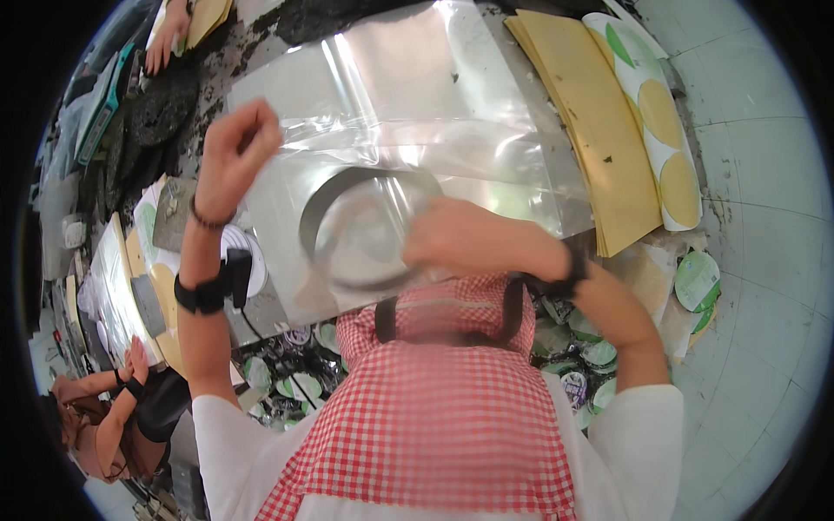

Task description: The person places pieces of dough onto paper sheets, uses a metal ring to shape the dough, and stacks the prepared items on a table.

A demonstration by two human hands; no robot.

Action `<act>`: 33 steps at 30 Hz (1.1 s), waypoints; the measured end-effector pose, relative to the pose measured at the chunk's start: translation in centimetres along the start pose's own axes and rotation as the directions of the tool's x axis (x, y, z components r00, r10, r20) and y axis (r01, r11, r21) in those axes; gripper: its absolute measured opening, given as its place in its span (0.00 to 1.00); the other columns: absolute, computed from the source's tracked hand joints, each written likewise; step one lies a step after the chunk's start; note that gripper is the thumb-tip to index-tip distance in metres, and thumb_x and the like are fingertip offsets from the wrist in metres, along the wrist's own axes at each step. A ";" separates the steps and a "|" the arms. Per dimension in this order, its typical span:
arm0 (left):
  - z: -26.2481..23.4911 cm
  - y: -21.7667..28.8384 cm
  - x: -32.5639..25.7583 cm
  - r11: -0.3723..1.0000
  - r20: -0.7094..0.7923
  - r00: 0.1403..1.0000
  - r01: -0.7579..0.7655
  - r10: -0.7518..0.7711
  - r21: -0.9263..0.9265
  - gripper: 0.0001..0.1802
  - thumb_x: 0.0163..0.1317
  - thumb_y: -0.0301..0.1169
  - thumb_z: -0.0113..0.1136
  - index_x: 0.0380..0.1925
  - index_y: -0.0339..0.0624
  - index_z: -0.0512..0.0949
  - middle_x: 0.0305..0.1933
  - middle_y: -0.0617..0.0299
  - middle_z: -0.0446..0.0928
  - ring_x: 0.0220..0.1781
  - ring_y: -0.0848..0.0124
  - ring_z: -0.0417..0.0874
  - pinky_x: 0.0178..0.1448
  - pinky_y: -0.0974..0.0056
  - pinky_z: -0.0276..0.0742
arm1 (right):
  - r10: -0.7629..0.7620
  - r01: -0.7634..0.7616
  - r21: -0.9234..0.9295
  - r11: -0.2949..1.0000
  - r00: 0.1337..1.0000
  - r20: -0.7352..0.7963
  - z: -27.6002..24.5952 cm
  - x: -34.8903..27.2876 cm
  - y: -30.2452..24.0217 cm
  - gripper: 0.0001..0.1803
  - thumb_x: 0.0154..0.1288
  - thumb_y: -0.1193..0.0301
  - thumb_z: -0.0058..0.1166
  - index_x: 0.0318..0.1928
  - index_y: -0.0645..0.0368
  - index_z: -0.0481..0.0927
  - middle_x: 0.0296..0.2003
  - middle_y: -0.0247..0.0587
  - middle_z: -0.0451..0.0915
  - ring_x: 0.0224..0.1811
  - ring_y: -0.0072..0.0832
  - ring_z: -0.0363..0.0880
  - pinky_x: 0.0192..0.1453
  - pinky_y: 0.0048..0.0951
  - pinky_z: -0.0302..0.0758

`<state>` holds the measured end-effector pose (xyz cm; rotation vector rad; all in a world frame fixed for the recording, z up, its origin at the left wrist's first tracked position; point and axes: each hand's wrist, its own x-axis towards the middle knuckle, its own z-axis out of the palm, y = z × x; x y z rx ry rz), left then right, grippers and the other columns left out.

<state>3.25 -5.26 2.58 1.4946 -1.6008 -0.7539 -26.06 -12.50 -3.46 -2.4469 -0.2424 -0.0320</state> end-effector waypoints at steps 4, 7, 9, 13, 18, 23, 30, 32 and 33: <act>2.4 2.1 -4.0 0.843 0.074 0.908 -0.411 0.412 0.347 0.09 0.48 0.30 0.71 0.22 0.44 0.77 0.19 0.65 0.69 0.17 0.70 0.69 0.21 0.66 0.62 | 0.117 -0.167 -0.375 0.912 0.981 -0.154 6.4 1.6 5.1 0.14 0.59 0.72 0.56 0.47 0.54 0.79 0.38 0.36 0.78 0.45 0.35 0.78 0.53 0.35 0.72; 5.0 -0.5 -10.3 0.725 0.149 0.850 -0.513 0.506 0.459 0.11 0.45 0.32 0.73 0.27 0.48 0.79 0.23 0.66 0.74 0.20 0.69 0.72 0.24 0.66 0.66 | 0.059 -0.062 -0.106 0.992 0.998 -0.031 6.1 4.2 -0.9 0.19 0.58 0.72 0.56 0.52 0.55 0.76 0.46 0.43 0.77 0.54 0.39 0.74 0.59 0.38 0.70; 7.6 -3.0 -14.0 0.628 0.162 0.835 -0.509 0.525 0.589 0.16 0.46 0.32 0.70 0.37 0.49 0.80 0.34 0.65 0.82 0.30 0.68 0.80 0.32 0.67 0.72 | 0.004 -0.033 0.192 0.981 0.989 0.149 4.2 5.5 -6.0 0.22 0.58 0.72 0.56 0.55 0.56 0.74 0.52 0.47 0.76 0.59 0.41 0.71 0.63 0.39 0.69; 10.5 -4.6 -17.2 0.755 0.163 0.962 -0.272 0.218 0.597 0.16 0.54 0.29 0.65 0.44 0.47 0.79 0.46 0.60 0.83 0.47 0.63 0.83 0.46 0.64 0.75 | 0.315 -0.350 -0.154 0.924 0.925 -0.211 5.0 1.1 -3.4 0.31 0.58 0.70 0.59 0.64 0.59 0.69 0.65 0.55 0.67 0.67 0.45 0.66 0.68 0.43 0.66; 3.5 -11.9 -21.2 0.860 -0.640 0.696 0.499 -0.326 0.104 0.13 0.58 0.28 0.63 0.42 0.36 0.79 0.41 0.53 0.80 0.49 0.57 0.79 0.55 0.57 0.74 | 0.543 -0.529 0.195 0.826 0.840 -0.022 2.4 -6.2 0.8 0.33 0.57 0.70 0.64 0.64 0.58 0.71 0.66 0.50 0.68 0.67 0.47 0.67 0.70 0.41 0.66; 0.9 -19.9 -27.2 0.552 -0.918 0.315 0.822 -0.240 0.138 0.16 0.61 0.28 0.66 0.46 0.30 0.82 0.50 0.48 0.82 0.52 0.59 0.82 0.61 0.60 0.76 | 0.619 -0.743 -0.109 0.660 0.620 -0.483 -11.5 -8.2 11.6 0.21 0.66 0.69 0.56 0.57 0.63 0.75 0.55 0.52 0.77 0.59 0.47 0.74 0.63 0.38 0.70; 2.3 -18.6 -24.4 0.528 -0.936 0.263 0.843 -0.233 0.105 0.10 0.63 0.26 0.63 0.41 0.30 0.83 0.45 0.50 0.82 0.46 0.60 0.83 0.56 0.60 0.78 | 0.389 -0.885 -0.250 0.392 0.406 -0.827 -19.3 -9.7 36.8 0.24 0.65 0.60 0.55 0.54 0.65 0.74 0.54 0.54 0.75 0.56 0.51 0.74 0.59 0.44 0.72; 2.8 -17.8 -23.3 0.494 -0.940 0.274 0.857 -0.203 0.143 0.10 0.63 0.26 0.63 0.41 0.30 0.83 0.46 0.50 0.82 0.47 0.60 0.82 0.57 0.60 0.77 | 0.329 -0.931 -0.225 0.289 0.317 -0.889 -20.0 -8.5 40.5 0.25 0.63 0.61 0.56 0.54 0.66 0.73 0.53 0.55 0.75 0.56 0.51 0.74 0.58 0.45 0.73; 3.1 -17.6 -23.5 0.476 -0.939 0.275 0.867 -0.206 0.149 0.11 0.63 0.27 0.63 0.40 0.29 0.82 0.45 0.51 0.81 0.46 0.60 0.81 0.57 0.60 0.76 | 0.308 -0.954 -0.246 0.170 0.289 -0.906 -19.8 -8.2 41.7 0.22 0.62 0.64 0.56 0.51 0.65 0.74 0.52 0.54 0.76 0.56 0.50 0.74 0.57 0.46 0.73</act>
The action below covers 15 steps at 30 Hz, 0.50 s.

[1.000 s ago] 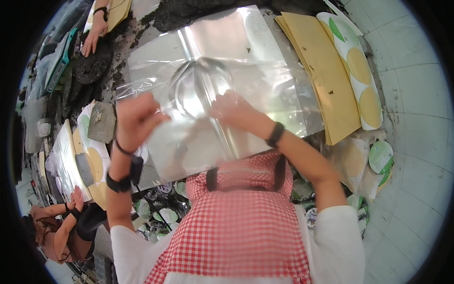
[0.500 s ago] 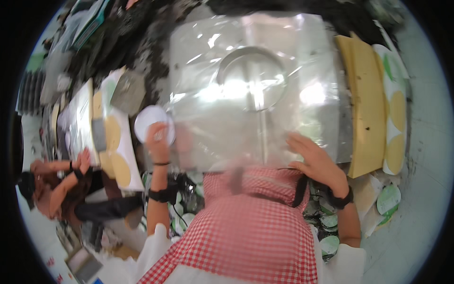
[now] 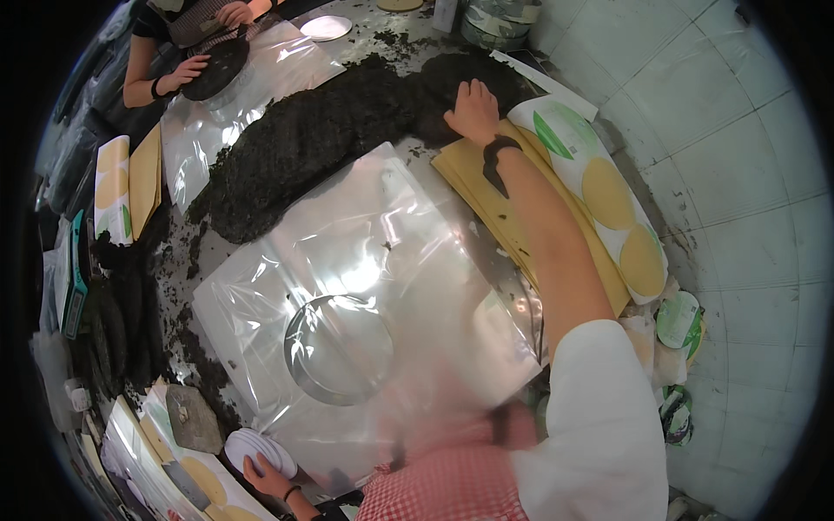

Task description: The person places pieces of dough onto paper sheets, uses a metal ring to shape the dough, and stacks the prepared items on a table.

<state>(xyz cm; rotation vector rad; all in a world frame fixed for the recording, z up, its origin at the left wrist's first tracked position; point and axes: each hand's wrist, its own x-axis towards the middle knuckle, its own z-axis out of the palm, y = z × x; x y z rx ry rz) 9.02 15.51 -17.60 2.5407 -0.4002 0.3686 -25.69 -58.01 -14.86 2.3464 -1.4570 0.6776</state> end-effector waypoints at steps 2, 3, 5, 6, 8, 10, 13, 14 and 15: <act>0.6 0.0 0.1 1.000 0.006 1.000 0.004 -0.004 0.023 0.11 0.62 0.27 0.63 0.40 0.28 0.82 0.45 0.51 0.80 0.46 0.60 0.81 0.57 0.60 0.76 | 0.021 -0.024 -0.121 0.992 0.999 -0.027 1.8 0.7 0.3 0.19 0.60 0.66 0.55 0.49 0.65 0.74 0.50 0.54 0.76 0.55 0.49 0.75 0.56 0.46 0.74; 0.6 0.2 0.0 0.998 0.046 0.997 0.061 -0.060 -0.016 0.12 0.62 0.27 0.64 0.40 0.27 0.81 0.43 0.51 0.80 0.45 0.60 0.81 0.55 0.60 0.76 | 0.097 -0.086 -0.121 0.989 0.992 0.086 2.7 0.9 0.7 0.16 0.59 0.69 0.54 0.47 0.63 0.74 0.47 0.52 0.77 0.53 0.47 0.76 0.54 0.46 0.76; 0.3 1.0 0.1 0.991 0.100 0.990 0.108 -0.100 -0.081 0.12 0.63 0.29 0.64 0.39 0.28 0.80 0.39 0.54 0.79 0.40 0.64 0.78 0.50 0.62 0.75 | 0.171 -0.157 -0.098 0.983 0.971 0.169 3.0 1.4 1.9 0.10 0.59 0.73 0.52 0.42 0.61 0.74 0.41 0.47 0.80 0.48 0.45 0.79 0.47 0.46 0.78; -0.1 0.5 0.5 0.992 0.099 0.991 0.102 -0.094 -0.074 0.12 0.63 0.29 0.64 0.39 0.28 0.80 0.39 0.54 0.79 0.40 0.64 0.78 0.50 0.62 0.75 | 0.136 -0.125 -0.084 0.989 0.981 0.137 2.6 1.6 3.1 0.08 0.60 0.75 0.50 0.40 0.61 0.75 0.38 0.49 0.81 0.45 0.47 0.80 0.45 0.46 0.79; -0.6 -1.4 1.9 0.887 0.228 0.933 0.340 -0.277 -0.312 0.12 0.66 0.31 0.62 0.36 0.29 0.80 0.36 0.58 0.77 0.38 0.70 0.75 0.47 0.64 0.74 | 0.099 -0.098 -0.021 0.995 0.995 0.023 0.7 2.9 4.7 0.06 0.63 0.74 0.49 0.39 0.61 0.75 0.36 0.51 0.81 0.41 0.50 0.80 0.44 0.48 0.78; -2.5 -5.9 5.1 0.890 -0.042 0.972 0.192 -0.229 -0.413 0.17 0.71 0.35 0.57 0.41 0.26 0.77 0.37 0.55 0.78 0.38 0.69 0.76 0.47 0.62 0.76 | 0.104 -0.094 0.083 0.992 0.987 -0.126 -2.4 4.4 3.9 0.07 0.67 0.71 0.48 0.40 0.61 0.74 0.34 0.54 0.81 0.38 0.53 0.80 0.42 0.51 0.77; -6.1 2.7 10.3 0.907 -0.180 0.966 0.098 -0.186 -0.410 0.24 0.73 0.43 0.52 0.49 0.26 0.73 0.48 0.47 0.79 0.43 0.64 0.81 0.53 0.62 0.79 | 0.114 -0.032 0.299 0.954 0.959 -0.260 -8.1 4.2 3.8 0.16 0.71 0.63 0.47 0.48 0.62 0.76 0.35 0.61 0.81 0.39 0.60 0.78 0.42 0.54 0.74; -7.0 5.8 11.7 0.815 -0.053 0.978 0.139 -0.203 -0.562 0.25 0.73 0.43 0.52 0.52 0.27 0.72 0.48 0.47 0.79 0.44 0.65 0.81 0.51 0.63 0.79 | 0.081 0.060 0.372 0.926 0.933 -0.351 -9.9 4.0 3.5 0.16 0.70 0.62 0.48 0.47 0.61 0.76 0.35 0.63 0.80 0.39 0.61 0.78 0.42 0.54 0.74; -7.0 9.1 11.8 0.798 0.040 0.986 0.153 -0.160 -0.583 0.23 0.73 0.41 0.53 0.53 0.28 0.73 0.47 0.50 0.79 0.43 0.68 0.80 0.49 0.64 0.78 | 0.140 -0.029 0.362 0.932 0.949 -0.282 -11.6 3.0 4.1 0.17 0.70 0.61 0.49 0.48 0.62 0.76 0.37 0.64 0.80 0.41 0.61 0.77 0.43 0.53 0.74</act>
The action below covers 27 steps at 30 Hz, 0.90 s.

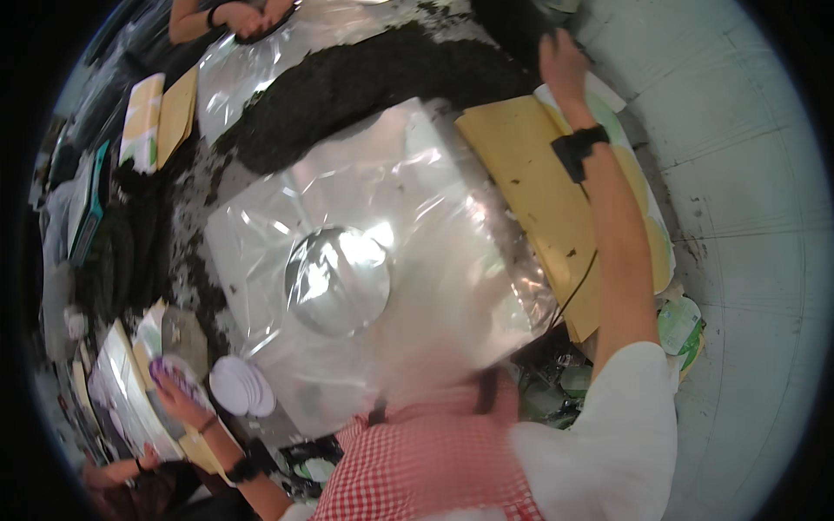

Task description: The person places pieces of dough onto paper sheets, uses a metal ring to shape the dough, and stacks the prepared items on a table.

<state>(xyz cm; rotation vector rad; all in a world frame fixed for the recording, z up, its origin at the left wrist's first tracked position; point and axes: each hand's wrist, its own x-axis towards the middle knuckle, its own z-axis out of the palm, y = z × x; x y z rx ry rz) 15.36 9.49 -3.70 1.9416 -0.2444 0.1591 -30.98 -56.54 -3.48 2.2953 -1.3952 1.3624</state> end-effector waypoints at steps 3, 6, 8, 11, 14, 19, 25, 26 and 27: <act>7.2 3.0 -3.7 0.964 0.079 0.969 -0.220 0.233 -0.147 0.14 0.70 0.27 0.54 0.49 0.26 0.76 0.44 0.53 0.81 0.44 0.69 0.80 0.51 0.61 0.78 | 0.139 -0.158 0.217 0.963 0.985 0.100 -7.1 -3.8 -2.3 0.25 0.72 0.57 0.51 0.55 0.68 0.74 0.35 0.58 0.81 0.39 0.48 0.79 0.44 0.40 0.74; 13.5 9.2 -12.8 0.579 0.385 0.461 -0.762 0.799 -0.290 0.16 0.57 0.16 0.52 0.44 0.33 0.82 0.49 0.47 0.81 0.52 0.53 0.81 0.57 0.56 0.75 | 0.233 -0.318 0.403 0.858 0.941 0.246 -10.0 -9.4 -8.5 0.28 0.73 0.60 0.51 0.60 0.73 0.71 0.41 0.48 0.83 0.41 0.32 0.79 0.49 0.31 0.73; 15.3 6.7 -16.4 0.484 0.508 0.292 -0.822 0.810 -0.299 0.20 0.53 0.16 0.54 0.46 0.37 0.82 0.53 0.52 0.80 0.57 0.54 0.80 0.60 0.54 0.74 | 0.159 -0.253 0.491 0.833 0.961 0.226 -11.6 -12.9 -14.7 0.26 0.73 0.63 0.50 0.61 0.74 0.70 0.47 0.50 0.82 0.46 0.32 0.79 0.54 0.29 0.73; 16.0 3.3 -18.9 0.539 0.668 0.245 -0.797 0.703 -0.274 0.18 0.56 0.25 0.56 0.48 0.41 0.81 0.59 0.52 0.77 0.65 0.55 0.74 0.68 0.45 0.66 | 0.084 -0.192 0.465 0.864 0.967 0.242 -14.9 -18.2 -23.4 0.21 0.74 0.68 0.49 0.59 0.72 0.73 0.50 0.54 0.80 0.53 0.37 0.79 0.58 0.31 0.73; 15.7 5.7 -18.4 0.653 0.863 0.123 -0.708 0.489 -0.269 0.31 0.51 0.18 0.45 0.60 0.38 0.73 0.73 0.52 0.62 0.78 0.57 0.54 0.80 0.46 0.37 | -0.367 0.223 0.608 0.762 0.922 0.122 -14.8 -23.0 -26.6 0.17 0.67 0.76 0.51 0.56 0.64 0.78 0.54 0.51 0.79 0.57 0.41 0.78 0.61 0.35 0.75; 14.7 1.5 -13.8 0.932 0.379 0.855 -0.295 0.355 -0.209 0.20 0.54 0.18 0.51 0.50 0.32 0.74 0.50 0.50 0.74 0.51 0.55 0.76 0.56 0.55 0.72 | -0.793 0.534 0.595 0.600 0.495 0.355 -12.8 -26.8 -27.8 0.18 0.60 0.74 0.56 0.52 0.62 0.79 0.55 0.49 0.77 0.57 0.43 0.77 0.60 0.37 0.77; 17.9 5.8 -13.7 0.590 0.908 0.147 -0.798 0.391 -0.125 0.58 0.42 0.50 0.77 0.69 0.35 0.58 0.51 0.47 0.69 0.50 0.51 0.75 0.51 0.55 0.76 | -0.445 0.168 0.412 0.895 0.383 0.810 -8.7 -22.3 -30.8 0.48 0.41 0.70 0.73 0.65 0.67 0.64 0.50 0.55 0.73 0.46 0.46 0.80 0.47 0.36 0.80; 19.0 6.0 -13.4 0.539 0.953 0.110 -0.840 0.282 -0.063 0.70 0.32 0.54 0.79 0.72 0.35 0.49 0.51 0.48 0.67 0.47 0.51 0.77 0.48 0.55 0.79 | -0.463 0.231 0.403 0.886 0.387 0.797 -7.0 -23.3 -31.2 0.52 0.38 0.71 0.74 0.66 0.68 0.61 0.47 0.54 0.72 0.42 0.46 0.80 0.44 0.37 0.80; 19.6 6.5 -13.5 0.546 0.956 0.102 -0.835 0.274 -0.067 0.70 0.32 0.54 0.79 0.72 0.35 0.49 0.51 0.48 0.67 0.47 0.51 0.77 0.48 0.55 0.79 | -0.481 0.298 0.387 0.873 0.389 0.786 -5.4 -24.5 -31.4 0.57 0.35 0.73 0.75 0.68 0.70 0.57 0.45 0.53 0.71 0.39 0.46 0.80 0.41 0.37 0.80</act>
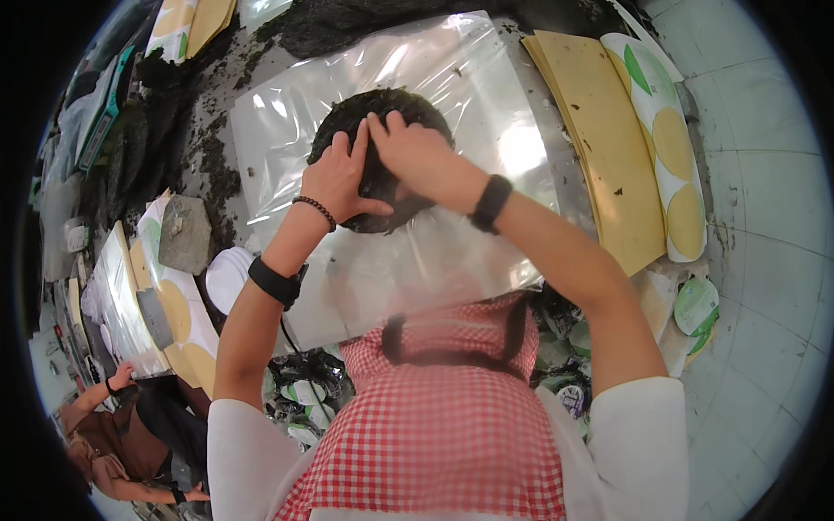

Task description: The person places pieces of dough onto paper sheets, uses a metal ring to shape the dough, and stacks the prepared items on a table.

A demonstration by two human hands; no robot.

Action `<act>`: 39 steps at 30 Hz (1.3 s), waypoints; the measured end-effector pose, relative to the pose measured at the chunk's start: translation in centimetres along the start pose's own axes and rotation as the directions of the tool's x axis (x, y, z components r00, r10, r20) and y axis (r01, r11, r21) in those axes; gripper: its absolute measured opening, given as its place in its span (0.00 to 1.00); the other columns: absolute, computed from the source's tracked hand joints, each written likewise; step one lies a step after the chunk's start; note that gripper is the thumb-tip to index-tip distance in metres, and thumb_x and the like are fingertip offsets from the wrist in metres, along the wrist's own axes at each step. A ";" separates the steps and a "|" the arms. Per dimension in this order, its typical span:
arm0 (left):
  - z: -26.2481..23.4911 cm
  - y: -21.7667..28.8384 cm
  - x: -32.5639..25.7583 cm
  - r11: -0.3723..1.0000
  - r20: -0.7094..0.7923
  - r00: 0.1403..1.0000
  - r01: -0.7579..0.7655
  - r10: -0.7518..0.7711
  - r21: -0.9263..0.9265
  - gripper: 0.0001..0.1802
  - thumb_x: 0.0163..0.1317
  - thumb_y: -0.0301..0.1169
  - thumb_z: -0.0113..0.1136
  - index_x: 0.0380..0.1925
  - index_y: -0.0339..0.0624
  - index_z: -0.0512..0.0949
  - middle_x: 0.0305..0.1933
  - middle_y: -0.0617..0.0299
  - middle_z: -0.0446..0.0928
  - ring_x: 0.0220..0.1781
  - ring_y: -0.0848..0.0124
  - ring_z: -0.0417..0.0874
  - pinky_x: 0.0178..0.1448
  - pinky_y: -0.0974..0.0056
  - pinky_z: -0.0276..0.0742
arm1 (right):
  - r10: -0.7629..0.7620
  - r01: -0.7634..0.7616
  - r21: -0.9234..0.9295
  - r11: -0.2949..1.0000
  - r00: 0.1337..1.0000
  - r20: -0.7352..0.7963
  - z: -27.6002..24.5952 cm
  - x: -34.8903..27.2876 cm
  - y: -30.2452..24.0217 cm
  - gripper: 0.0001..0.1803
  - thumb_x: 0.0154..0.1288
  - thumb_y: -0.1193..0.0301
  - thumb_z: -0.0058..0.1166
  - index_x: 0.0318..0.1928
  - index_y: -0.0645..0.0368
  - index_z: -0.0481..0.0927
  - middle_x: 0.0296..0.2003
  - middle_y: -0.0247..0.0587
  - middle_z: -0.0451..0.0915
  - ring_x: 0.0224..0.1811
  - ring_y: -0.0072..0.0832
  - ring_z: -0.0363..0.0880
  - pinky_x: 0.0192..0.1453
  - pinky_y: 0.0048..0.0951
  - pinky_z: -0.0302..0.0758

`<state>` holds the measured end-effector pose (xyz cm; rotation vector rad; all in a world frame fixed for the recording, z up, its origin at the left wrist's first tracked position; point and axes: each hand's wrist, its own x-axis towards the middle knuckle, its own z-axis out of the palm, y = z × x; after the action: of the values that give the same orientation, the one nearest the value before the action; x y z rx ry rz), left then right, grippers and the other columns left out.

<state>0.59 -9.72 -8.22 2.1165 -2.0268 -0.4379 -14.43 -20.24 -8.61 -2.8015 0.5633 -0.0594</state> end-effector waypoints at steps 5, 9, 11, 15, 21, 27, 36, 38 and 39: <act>3.8 0.6 2.2 0.937 0.117 0.983 0.099 -0.145 0.336 0.74 0.29 0.56 0.80 0.71 0.28 0.49 0.48 0.51 0.68 0.35 0.62 0.83 0.34 0.63 0.83 | 0.026 -0.046 -0.211 0.976 0.995 -0.095 4.6 1.2 -0.5 0.35 0.62 0.72 0.49 0.69 0.69 0.57 0.46 0.56 0.73 0.35 0.47 0.81 0.31 0.40 0.81; 3.9 -1.5 2.9 0.982 0.258 0.964 0.020 -0.069 0.190 0.74 0.31 0.58 0.79 0.71 0.25 0.48 0.53 0.45 0.68 0.37 0.57 0.84 0.38 0.62 0.83 | -0.120 0.121 0.000 0.993 0.990 0.073 5.9 1.8 2.3 0.40 0.56 0.68 0.54 0.67 0.79 0.59 0.60 0.64 0.68 0.52 0.42 0.77 0.39 0.33 0.81; 2.8 -1.1 4.0 0.995 0.321 0.947 -0.016 -0.016 0.099 0.73 0.32 0.61 0.77 0.70 0.25 0.49 0.59 0.39 0.66 0.45 0.51 0.83 0.46 0.58 0.83 | -0.110 0.112 -0.054 0.992 0.993 0.046 6.5 1.7 3.1 0.40 0.55 0.69 0.55 0.66 0.80 0.59 0.59 0.64 0.69 0.53 0.42 0.76 0.40 0.33 0.81; 2.6 -1.1 1.9 0.996 0.365 0.928 0.048 -0.070 0.069 0.66 0.40 0.52 0.78 0.71 0.33 0.48 0.64 0.42 0.64 0.58 0.47 0.77 0.59 0.54 0.76 | -0.186 0.178 0.167 0.970 0.982 0.036 2.4 -0.2 1.0 0.40 0.53 0.69 0.62 0.65 0.75 0.64 0.58 0.61 0.71 0.60 0.44 0.72 0.54 0.36 0.77; 4.7 2.5 -2.9 0.994 -0.049 0.994 -0.097 0.099 0.042 0.40 0.52 0.41 0.68 0.67 0.65 0.66 0.72 0.47 0.58 0.74 0.50 0.55 0.68 0.36 0.54 | 0.344 -0.265 0.220 0.939 0.705 -0.620 -0.5 -16.3 3.9 0.33 0.57 0.66 0.66 0.60 0.66 0.70 0.50 0.51 0.77 0.53 0.34 0.78 0.48 0.35 0.77; 5.6 2.1 -2.1 0.975 0.285 0.957 -0.102 0.043 0.196 0.54 0.45 0.43 0.69 0.72 0.87 0.51 0.79 0.46 0.40 0.81 0.48 0.39 0.69 0.26 0.41 | 0.204 -0.666 0.745 -0.019 0.727 0.655 -1.5 -19.4 0.9 0.31 0.67 0.66 0.59 0.64 0.67 0.63 0.34 0.35 0.82 0.32 0.24 0.79 0.30 0.21 0.71; -3.3 3.0 -9.1 0.868 -0.272 0.962 -0.125 -0.011 -0.481 0.35 0.49 0.23 0.66 0.61 0.45 0.72 0.61 0.45 0.71 0.65 0.52 0.72 0.69 0.51 0.64 | -0.176 0.147 0.519 0.842 0.984 0.006 0.1 -18.0 -2.4 0.22 0.66 0.66 0.54 0.59 0.56 0.76 0.52 0.46 0.80 0.55 0.37 0.78 0.59 0.34 0.74; -3.4 8.3 -13.5 0.745 -0.245 0.969 -0.182 0.026 -0.642 0.23 0.54 0.26 0.64 0.52 0.41 0.76 0.52 0.49 0.76 0.51 0.56 0.78 0.58 0.55 0.71 | -0.125 0.251 0.370 0.895 0.935 -0.332 0.4 -14.7 -5.5 0.20 0.59 0.68 0.55 0.53 0.56 0.80 0.50 0.46 0.80 0.55 0.38 0.78 0.61 0.36 0.73; -2.7 10.9 -15.3 0.706 -0.199 0.969 -0.245 0.149 -0.665 0.18 0.57 0.28 0.63 0.49 0.38 0.78 0.48 0.50 0.78 0.47 0.58 0.79 0.54 0.56 0.74 | -0.129 0.256 0.386 0.886 0.937 -0.325 1.3 -12.9 -6.2 0.20 0.59 0.68 0.55 0.53 0.56 0.80 0.50 0.46 0.80 0.55 0.38 0.78 0.61 0.36 0.73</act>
<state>-9.20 4.74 -0.79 1.4119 -1.6251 -0.8349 -23.93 -9.44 -7.94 -2.4172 0.2805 -0.5755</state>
